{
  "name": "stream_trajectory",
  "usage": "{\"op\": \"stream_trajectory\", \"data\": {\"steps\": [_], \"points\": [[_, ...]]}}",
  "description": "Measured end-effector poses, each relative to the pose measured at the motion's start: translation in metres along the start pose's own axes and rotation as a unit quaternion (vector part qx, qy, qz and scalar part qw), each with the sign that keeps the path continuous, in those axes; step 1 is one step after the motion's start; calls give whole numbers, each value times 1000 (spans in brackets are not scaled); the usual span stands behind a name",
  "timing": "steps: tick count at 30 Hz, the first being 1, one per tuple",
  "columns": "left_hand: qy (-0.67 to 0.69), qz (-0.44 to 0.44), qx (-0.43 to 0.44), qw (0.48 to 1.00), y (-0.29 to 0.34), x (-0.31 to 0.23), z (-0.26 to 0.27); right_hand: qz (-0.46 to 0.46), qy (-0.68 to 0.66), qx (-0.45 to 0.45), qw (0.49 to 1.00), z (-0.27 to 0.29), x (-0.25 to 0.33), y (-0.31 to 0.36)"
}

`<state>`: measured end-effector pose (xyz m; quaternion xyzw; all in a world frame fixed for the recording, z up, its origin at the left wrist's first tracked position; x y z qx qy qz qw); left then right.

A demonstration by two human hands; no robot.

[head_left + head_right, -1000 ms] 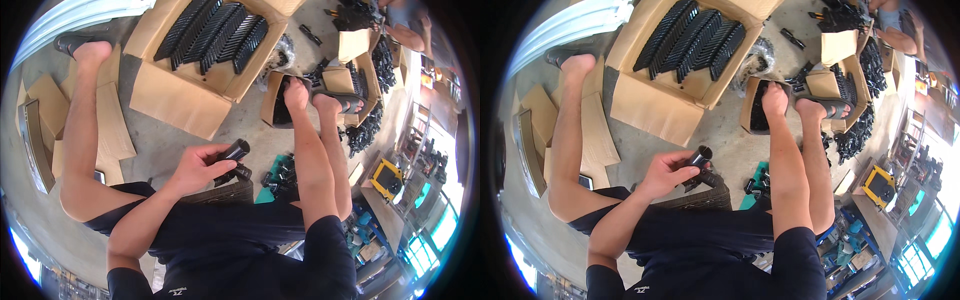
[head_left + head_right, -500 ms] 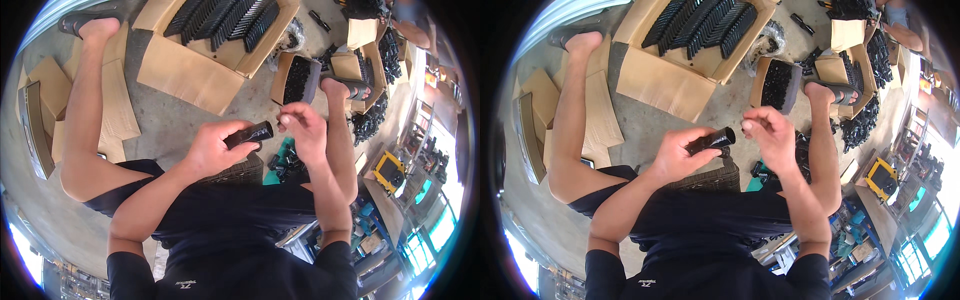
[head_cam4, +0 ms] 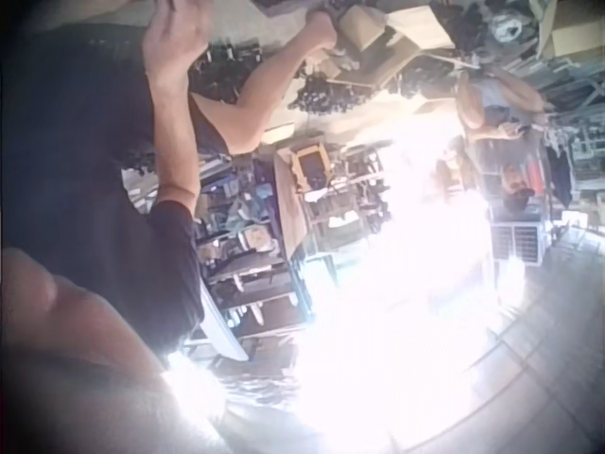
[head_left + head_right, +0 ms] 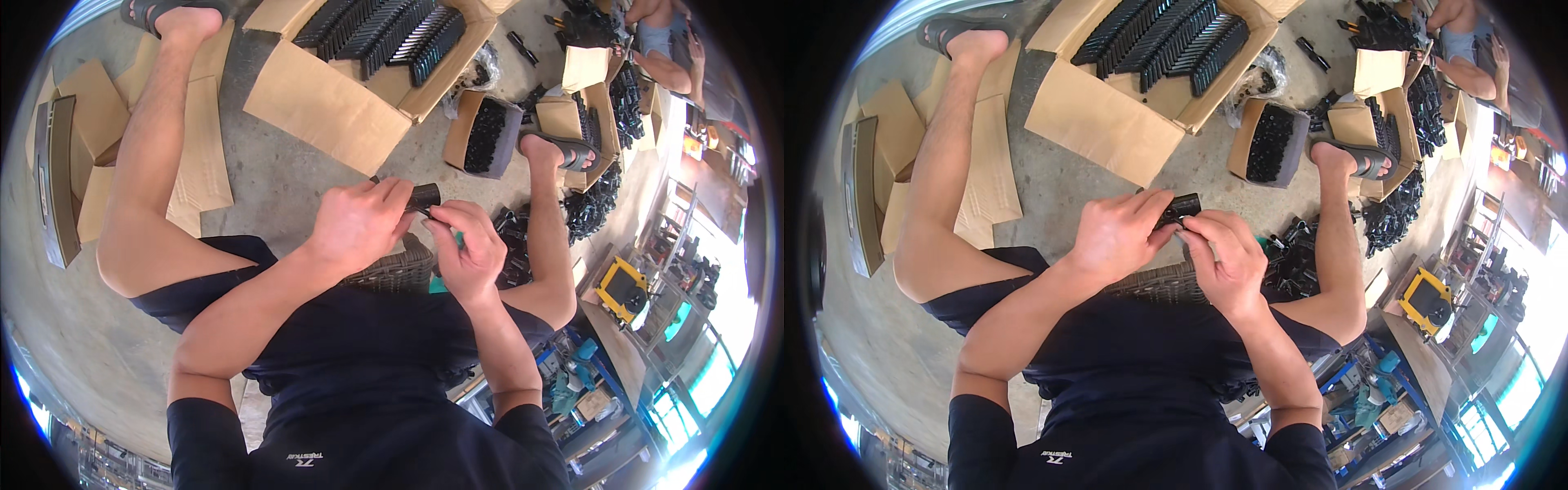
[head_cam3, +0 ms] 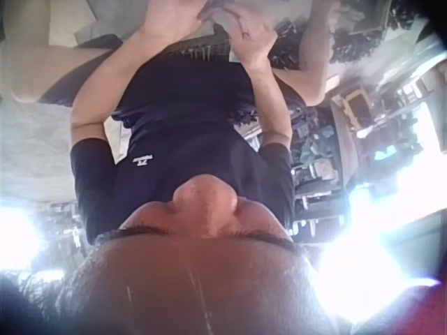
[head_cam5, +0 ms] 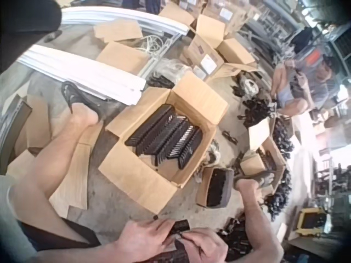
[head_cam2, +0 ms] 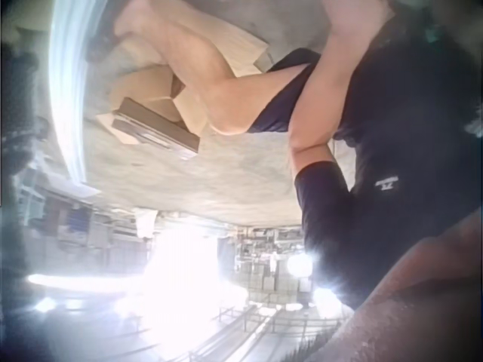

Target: The person assembles black plastic components by hand while sitting on the floor, picking them from a box and joining them together. The person also stands up to move a large floor fan to a new position before returning to sit and assemble more parts.

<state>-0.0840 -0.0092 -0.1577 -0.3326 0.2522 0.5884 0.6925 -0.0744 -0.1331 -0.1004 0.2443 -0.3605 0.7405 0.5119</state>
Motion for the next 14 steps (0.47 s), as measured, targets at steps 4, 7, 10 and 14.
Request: {"op": "stream_trajectory", "data": {"steps": [4,7,10,14], "points": [[-15,3,12,1000,3,1,-3,50,29,-6,998,-12,3,3],[-27,2,8,1000,3,1,-3,75,50,5,996,-18,5,3],[-31,-4,-6,999,2,0,-3,92,67,17,993,-22,6,5],[-30,-17,-38,999,0,-3,1,86,84,35,992,-28,2,7]]}}
Point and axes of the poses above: each hand's wrist, its own y-axis away from the middle knuckle, its own z-axis out of the back of the hand, x = y × z, the point moved 10 cm from there along -y, towards the middle knuckle, and after that the axes turned 11 degrees about -x, right-handed, at the moved point
